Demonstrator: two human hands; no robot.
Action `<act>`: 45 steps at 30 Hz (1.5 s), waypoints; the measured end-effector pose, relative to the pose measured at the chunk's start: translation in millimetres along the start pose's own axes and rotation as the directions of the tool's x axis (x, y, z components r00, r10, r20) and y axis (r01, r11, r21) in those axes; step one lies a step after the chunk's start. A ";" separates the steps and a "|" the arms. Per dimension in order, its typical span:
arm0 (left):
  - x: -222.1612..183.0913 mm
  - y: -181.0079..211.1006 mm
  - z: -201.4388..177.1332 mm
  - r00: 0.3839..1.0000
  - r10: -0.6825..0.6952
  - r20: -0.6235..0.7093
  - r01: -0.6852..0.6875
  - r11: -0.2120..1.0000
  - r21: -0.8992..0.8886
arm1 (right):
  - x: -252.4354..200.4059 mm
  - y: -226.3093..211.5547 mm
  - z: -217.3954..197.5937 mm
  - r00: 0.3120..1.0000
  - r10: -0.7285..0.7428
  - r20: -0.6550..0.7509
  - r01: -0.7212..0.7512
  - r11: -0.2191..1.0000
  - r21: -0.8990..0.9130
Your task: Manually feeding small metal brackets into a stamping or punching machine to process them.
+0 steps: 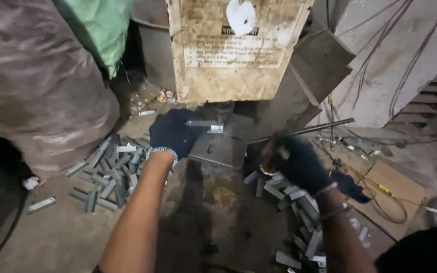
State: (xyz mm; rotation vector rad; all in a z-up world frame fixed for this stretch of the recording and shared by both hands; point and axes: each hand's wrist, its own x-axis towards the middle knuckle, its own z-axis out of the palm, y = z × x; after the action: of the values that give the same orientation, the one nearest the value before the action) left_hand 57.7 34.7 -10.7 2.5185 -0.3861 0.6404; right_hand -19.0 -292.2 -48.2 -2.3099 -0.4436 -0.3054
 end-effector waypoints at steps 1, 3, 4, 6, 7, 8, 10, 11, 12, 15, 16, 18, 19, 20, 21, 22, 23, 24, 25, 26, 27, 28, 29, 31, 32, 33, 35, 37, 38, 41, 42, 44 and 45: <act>0.4 -4.0 3.4 0.999 -0.037 0.033 0.038 0.999 -0.008 | -5.2 21.0 17.2 0.991 0.006 0.136 -0.048 0.949 0.313; -7.0 6.8 -7.6 0.995 -0.081 0.058 0.081 0.997 -0.001 | -26.4 61.4 59.1 0.989 0.012 0.148 -0.061 0.943 0.328; -9.8 12.9 -12.0 0.989 -0.124 0.076 0.124 0.992 -0.003 | -42.5 78.5 79.5 0.987 0.016 0.160 -0.070 0.941 0.332; -12.4 25.9 -22.4 0.978 -0.179 0.109 0.178 0.984 0.013 | -94.4 139.8 118.3 0.983 0.020 0.182 -0.081 0.938 0.338; -12.3 32.7 -28.3 0.963 -0.232 0.139 0.230 0.973 0.030 | -122.2 168.3 128.5 0.981 0.018 0.191 -0.084 0.937 0.340; -13.3 33.5 -27.9 0.963 -0.234 0.134 0.231 0.972 0.034 | -131.9 182.7 138.8 0.979 0.014 0.201 -0.084 0.935 0.344; -16.5 34.2 -27.2 0.956 -0.256 0.145 0.251 0.966 0.056 | -151.6 209.2 158.2 0.974 0.006 0.225 -0.088 0.931 0.354; -20.0 28.7 -23.4 0.955 -0.261 0.141 0.255 0.965 0.060 | -149.3 208.6 163.8 0.971 0.002 0.238 -0.090 0.929 0.359; -22.2 24.6 -18.3 0.970 -0.219 0.101 0.216 0.976 0.041 | -148.3 208.6 168.4 0.969 0.002 0.248 -0.095 0.927 0.363; -27.3 -10.4 11.5 0.993 -0.115 -0.001 0.115 0.992 -0.042 | -145.6 206.8 174.0 0.961 0.006 0.276 -0.112 0.922 0.370; -30.0 -27.1 23.0 0.996 -0.058 -0.064 0.052 0.994 -0.100 | -145.5 204.8 176.3 0.958 0.009 0.286 -0.120 0.920 0.373; -49.0 -57.5 37.9 0.953 -0.265 -0.149 0.226 0.946 -0.233 | -141.9 197.5 178.8 0.952 0.010 0.307 -0.132 0.915 0.381; -57.8 -73.7 44.7 0.861 -0.466 -0.203 0.371 0.849 -0.376 | -138.2 193.8 180.7 0.948 0.009 0.317 -0.137 0.913 0.385; -69.3 -114.2 78.0 0.860 -0.468 -0.202 0.374 0.848 -0.375 | -142.0 189.8 173.1 0.944 0.010 0.330 -0.145 0.910 0.387; -83.8 -158.8 104.0 0.918 -0.382 -0.105 0.374 0.923 -0.088 | -141.1 184.1 170.1 0.940 0.011 0.342 -0.152 0.908 0.390; -100.5 -206.4 124.0 0.947 -0.320 0.019 0.310 0.930 0.199 | -135.9 177.3 170.3 0.934 0.010 0.356 -0.159 0.907 0.391; -107.7 -213.5 120.5 0.946 -0.324 0.018 0.315 0.928 0.200 | -129.8 171.8 171.6 0.929 0.009 0.370 -0.165 0.905 0.392; -109.5 -218.7 118.0 0.937 -0.341 0.071 0.320 0.924 0.210 | -120.5 168.4 172.2 0.925 0.008 0.379 -0.168 0.905 0.391; -110.3 -223.1 115.5 0.926 -0.357 0.125 0.325 0.920 0.221 | -113.3 166.2 174.2 0.922 0.007 0.388 -0.171 0.905 0.390; -112.6 -225.2 111.9 0.915 -0.368 0.162 0.328 0.917 0.228 | -107.5 160.0 175.3 0.917 0.010 0.399 -0.178 0.904 0.388; -114.7 -226.7 109.0 0.915 -0.369 0.163 0.329 0.917 0.225 | -102.2 152.2 166.9 0.912 0.012 0.410 -0.185 0.903 0.387; -118.1 -228.1 105.8 0.900 -0.383 0.210 0.333 0.913 0.236 | -101.5 145.6 162.9 0.907 0.013 0.421 -0.193 0.902 0.387; -121.6 -229.1 103.0 0.881 -0.397 0.256 0.337 0.908 0.248 | -102.5 139.0 161.0 0.902 0.014 0.432 -0.200 0.900 0.388; -133.1 -230.3 97.8 0.834 -0.424 0.353 0.342 0.899 0.273 | -101.4 123.1 159.5 0.889 0.023 0.458 -0.224 0.894 0.389; -135.0 -232.7 92.8 0.834 -0.428 0.349 0.344 0.897 0.277 | -95.4 114.4 157.6 0.884 0.018 0.468 -0.227 0.891 0.393; -137.0 -235.0 87.1 0.804 -0.444 0.395 0.347 0.890 0.295 | -88.7 104.7 155.0 0.878 0.013 0.478 -0.229 0.889 0.397; -140.6 -238.7 85.5 0.772 -0.466 0.433 0.353 0.880 0.319 | -74.0 83.5 149.4 0.867 -0.001 0.499 -0.233 0.884 0.405; -146.6 -235.7 103.0 0.628 -0.333 0.703 0.457 0.889 0.013 | -66.8 65.8 138.8 0.853 -0.004 0.522 -0.245 0.879 0.408; -137.9 -191.8 88.6 0.628 -0.331 0.705 0.456 0.890 0.011 | -63.5 58.0 132.0 0.848 -0.001 0.530 -0.253 0.878 0.406; -111.5 -66.0 38.7 0.626 0.050 0.778 0.290 0.911 -0.292 | -45.6 34.5 93.3 0.834 0.009 0.552 -0.272 0.877 0.396; -106.6 -40.1 26.8 0.605 0.248 0.757 0.232 0.854 -0.465 | -39.2 22.0 80.8 0.828 0.011 0.560 -0.279 0.875 0.396; -96.2 -1.1 11.7 0.573 0.434 0.696 0.184 0.759 -0.625 | -26.5 -12.6 50.7 0.821 0.013 0.571 -0.288 0.872 0.395; -90.7 12.3 8.7 0.587 0.498 0.638 0.148 0.709 -0.690 | -19.0 -30.8 30.7 0.846 -0.199 0.494 -0.061 0.886 0.460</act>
State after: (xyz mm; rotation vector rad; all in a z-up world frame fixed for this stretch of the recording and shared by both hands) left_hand -20.8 32.8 -58.6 1.8445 -1.0200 -0.5978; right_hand -46.1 -254.1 -56.4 -1.8736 -0.7850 0.3943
